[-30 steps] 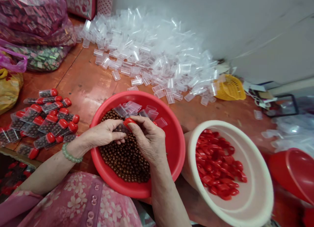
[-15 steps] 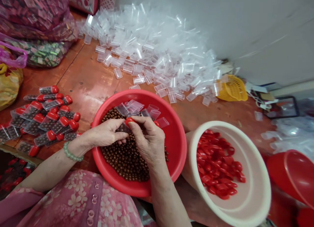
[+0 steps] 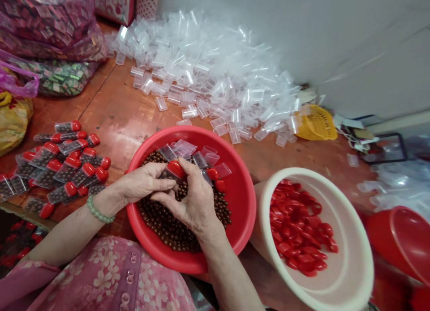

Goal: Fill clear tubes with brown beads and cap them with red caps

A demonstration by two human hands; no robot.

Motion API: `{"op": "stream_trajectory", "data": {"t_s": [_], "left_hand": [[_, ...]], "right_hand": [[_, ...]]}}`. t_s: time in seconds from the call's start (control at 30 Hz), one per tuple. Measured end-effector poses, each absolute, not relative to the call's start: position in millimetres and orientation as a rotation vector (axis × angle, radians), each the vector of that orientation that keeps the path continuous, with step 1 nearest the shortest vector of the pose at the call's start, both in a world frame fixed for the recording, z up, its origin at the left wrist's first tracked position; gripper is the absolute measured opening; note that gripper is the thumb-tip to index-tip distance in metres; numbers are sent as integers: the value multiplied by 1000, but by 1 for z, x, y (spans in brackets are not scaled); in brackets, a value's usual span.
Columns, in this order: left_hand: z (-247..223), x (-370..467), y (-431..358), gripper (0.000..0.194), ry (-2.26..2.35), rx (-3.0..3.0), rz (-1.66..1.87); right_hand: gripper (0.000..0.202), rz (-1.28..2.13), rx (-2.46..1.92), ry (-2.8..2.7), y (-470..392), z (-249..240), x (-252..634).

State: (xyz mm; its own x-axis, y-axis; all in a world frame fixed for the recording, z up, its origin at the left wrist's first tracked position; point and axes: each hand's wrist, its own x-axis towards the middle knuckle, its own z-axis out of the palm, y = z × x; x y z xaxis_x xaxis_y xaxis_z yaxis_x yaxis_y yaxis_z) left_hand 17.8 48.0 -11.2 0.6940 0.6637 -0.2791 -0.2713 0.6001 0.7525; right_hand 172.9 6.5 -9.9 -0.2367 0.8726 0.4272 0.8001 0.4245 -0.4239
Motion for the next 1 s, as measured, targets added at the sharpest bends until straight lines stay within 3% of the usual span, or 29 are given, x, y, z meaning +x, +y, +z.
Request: {"op": "stream_trajectory", "data": {"t_s": [0.1, 0.3, 0.9, 1.0], "left_hand": [[-10, 15, 48, 8, 541, 646, 556], [-11, 15, 47, 34, 469, 531, 583], [-12, 12, 50, 36, 430, 486, 586], [-9, 16, 53, 53, 501, 404, 536]], "right_hand": [[82, 49, -1347, -2159, 8, -8, 171], [82, -83, -1249, -2252, 13, -12, 170], [73, -231, -1177, -2230, 18, -11, 167], [76, -173, -1157, -2231, 18, -15, 168]]}}
